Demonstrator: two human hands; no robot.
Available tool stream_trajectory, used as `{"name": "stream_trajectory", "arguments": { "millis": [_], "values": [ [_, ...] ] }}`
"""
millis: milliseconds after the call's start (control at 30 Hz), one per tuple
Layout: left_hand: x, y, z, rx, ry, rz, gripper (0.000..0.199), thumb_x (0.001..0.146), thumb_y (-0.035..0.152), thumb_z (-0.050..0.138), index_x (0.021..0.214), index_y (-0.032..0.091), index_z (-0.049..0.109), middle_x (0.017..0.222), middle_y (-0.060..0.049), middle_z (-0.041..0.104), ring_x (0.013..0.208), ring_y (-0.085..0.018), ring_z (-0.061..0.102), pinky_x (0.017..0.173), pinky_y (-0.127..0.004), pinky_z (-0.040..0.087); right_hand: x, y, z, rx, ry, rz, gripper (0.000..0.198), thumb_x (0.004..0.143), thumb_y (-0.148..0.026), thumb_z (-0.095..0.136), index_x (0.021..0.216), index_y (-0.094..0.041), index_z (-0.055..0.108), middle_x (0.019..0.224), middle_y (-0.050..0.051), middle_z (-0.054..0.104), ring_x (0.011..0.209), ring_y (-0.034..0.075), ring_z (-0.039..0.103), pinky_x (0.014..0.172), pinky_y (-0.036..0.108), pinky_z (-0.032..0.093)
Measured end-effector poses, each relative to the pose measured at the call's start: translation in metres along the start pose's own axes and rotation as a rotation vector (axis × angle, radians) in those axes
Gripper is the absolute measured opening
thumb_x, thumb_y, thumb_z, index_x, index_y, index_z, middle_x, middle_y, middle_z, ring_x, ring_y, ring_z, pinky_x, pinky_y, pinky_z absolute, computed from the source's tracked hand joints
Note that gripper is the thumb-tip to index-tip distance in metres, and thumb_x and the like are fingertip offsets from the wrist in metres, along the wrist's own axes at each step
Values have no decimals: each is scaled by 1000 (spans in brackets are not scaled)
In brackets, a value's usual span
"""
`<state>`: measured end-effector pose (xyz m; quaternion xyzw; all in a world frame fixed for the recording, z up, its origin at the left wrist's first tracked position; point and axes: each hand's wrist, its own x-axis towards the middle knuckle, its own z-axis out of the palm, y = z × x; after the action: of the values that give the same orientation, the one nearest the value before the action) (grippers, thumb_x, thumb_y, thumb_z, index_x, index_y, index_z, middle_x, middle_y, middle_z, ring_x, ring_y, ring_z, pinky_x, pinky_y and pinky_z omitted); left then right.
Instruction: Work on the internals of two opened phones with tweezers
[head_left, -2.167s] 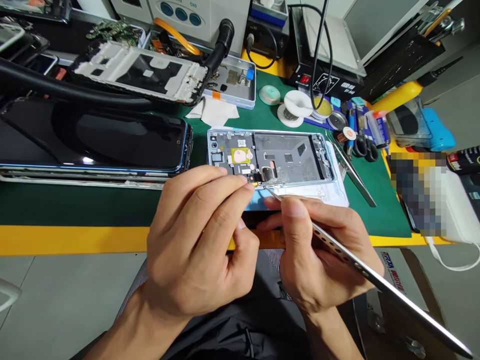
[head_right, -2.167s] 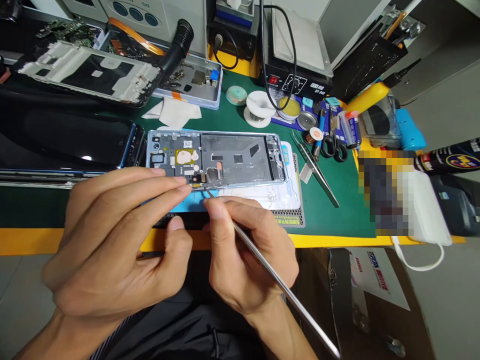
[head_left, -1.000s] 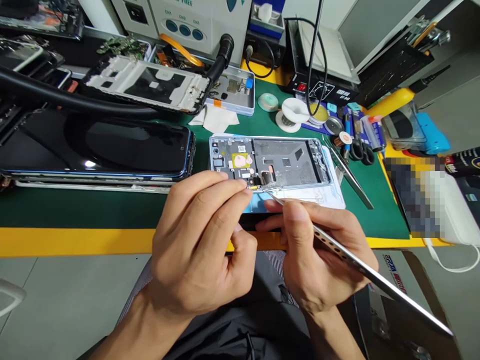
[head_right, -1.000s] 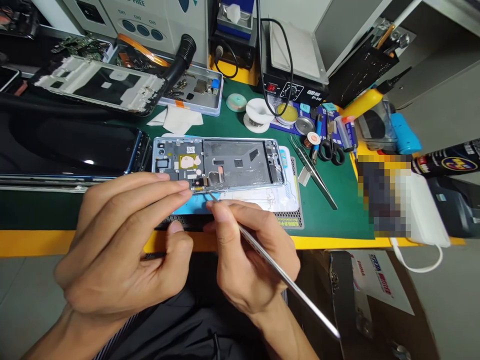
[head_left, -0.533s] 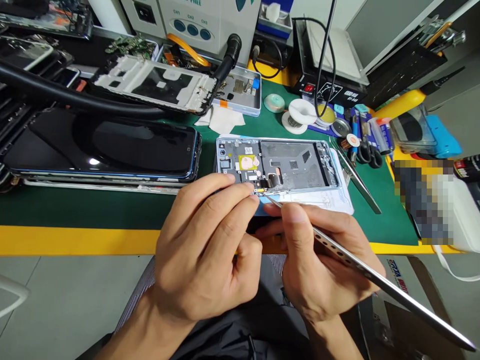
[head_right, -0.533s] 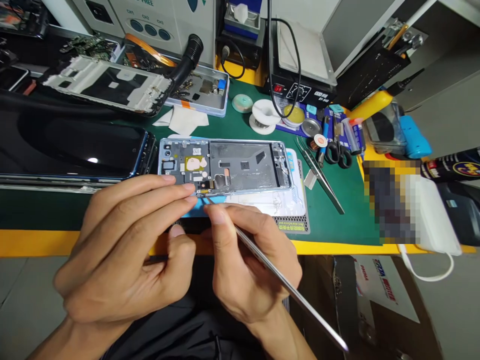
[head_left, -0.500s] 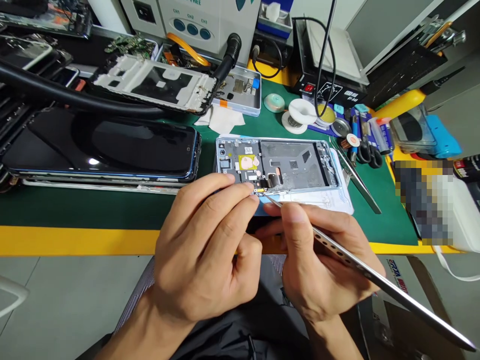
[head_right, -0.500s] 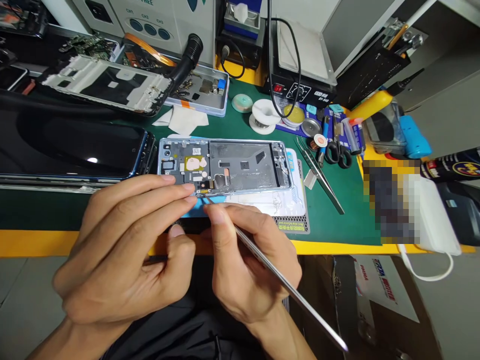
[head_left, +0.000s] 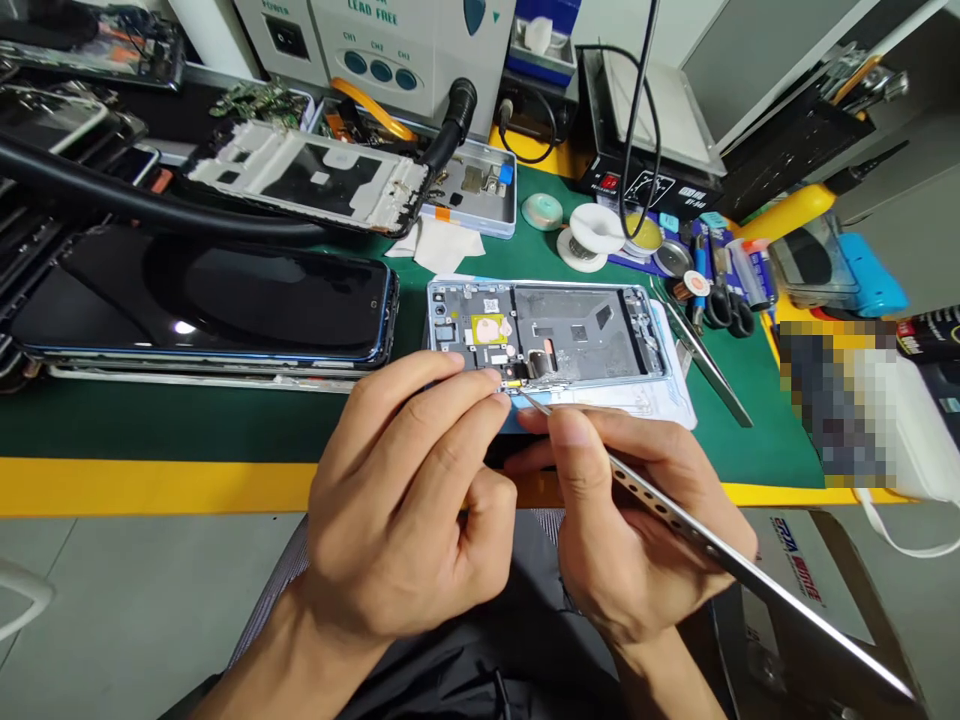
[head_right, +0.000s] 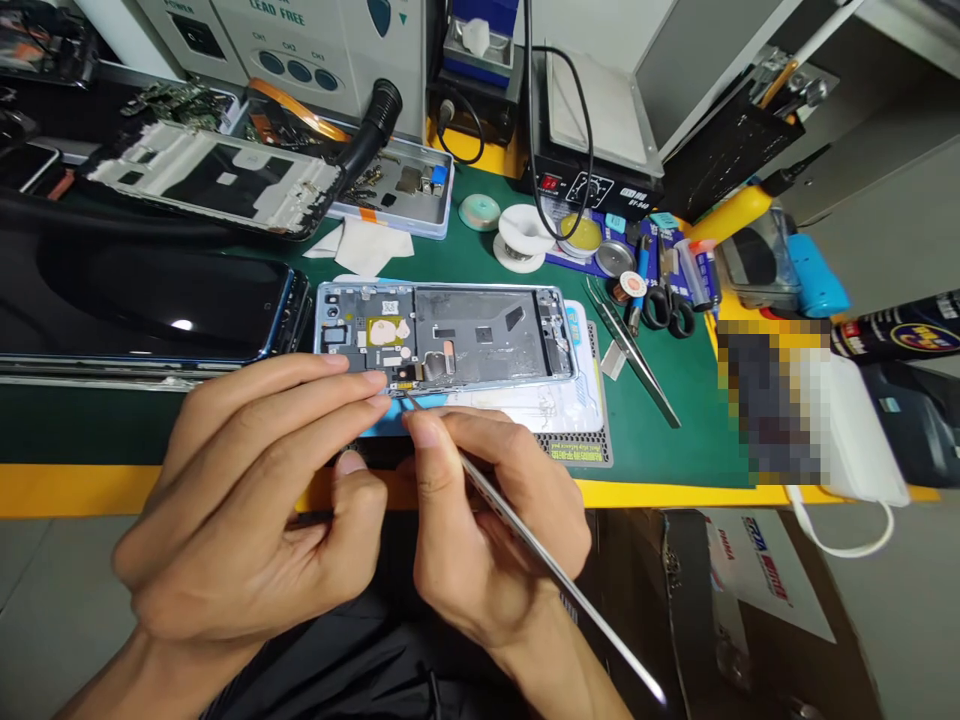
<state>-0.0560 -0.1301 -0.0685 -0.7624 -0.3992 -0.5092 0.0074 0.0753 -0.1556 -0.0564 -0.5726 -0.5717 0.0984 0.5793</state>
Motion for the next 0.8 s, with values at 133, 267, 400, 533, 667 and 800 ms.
{"name": "stream_trajectory", "arguments": {
  "millis": [133, 267, 400, 533, 667, 800],
  "values": [
    [0, -1, 2, 3, 2, -3, 45, 60, -9, 64, 103, 1, 73, 104, -17, 77, 107, -33, 69, 92, -50, 60, 1, 3, -2, 213, 77, 138, 7, 87, -12, 73, 87, -19, 72, 78, 1, 81, 48, 18, 73, 45, 30, 59],
    [-1, 0, 1, 14, 4, 21, 47, 59, -9, 65, 105, 3, 73, 104, -16, 76, 106, -33, 69, 92, -50, 60, 4, 4, -4, 261, 193, 207, 9, 90, -16, 71, 82, -17, 68, 72, 0, 79, 40, 15, 68, 38, 26, 53],
    [-2, 0, 1, 30, -23, 19, 50, 60, -8, 65, 107, 7, 73, 106, -15, 75, 107, -34, 68, 94, -51, 58, 3, 4, -4, 136, 151, 152, 7, 87, -14, 74, 81, -17, 71, 71, 0, 78, 42, 14, 68, 40, 26, 55],
    [-2, 0, 1, 23, -31, 20, 50, 60, -9, 66, 107, 5, 73, 106, -16, 75, 108, -34, 67, 95, -52, 57, 1, 4, -4, 102, 149, 110, 8, 86, -11, 74, 83, -18, 72, 74, 0, 78, 43, 13, 68, 41, 25, 55],
    [-2, 0, -1, 35, -57, 5, 49, 62, -8, 65, 108, 8, 73, 108, -15, 75, 109, -33, 68, 95, -52, 57, 0, 5, -3, 152, 157, 128, 8, 86, -9, 72, 86, -17, 72, 77, 1, 79, 44, 14, 69, 39, 26, 55],
    [-4, 1, -3, 33, -65, -1, 49, 62, -8, 66, 109, 6, 73, 110, -15, 75, 112, -33, 66, 98, -52, 55, 0, 5, -2, 160, 155, 113, 9, 86, -8, 72, 87, -17, 72, 78, 1, 79, 44, 14, 69, 38, 26, 54]
  ]
}}
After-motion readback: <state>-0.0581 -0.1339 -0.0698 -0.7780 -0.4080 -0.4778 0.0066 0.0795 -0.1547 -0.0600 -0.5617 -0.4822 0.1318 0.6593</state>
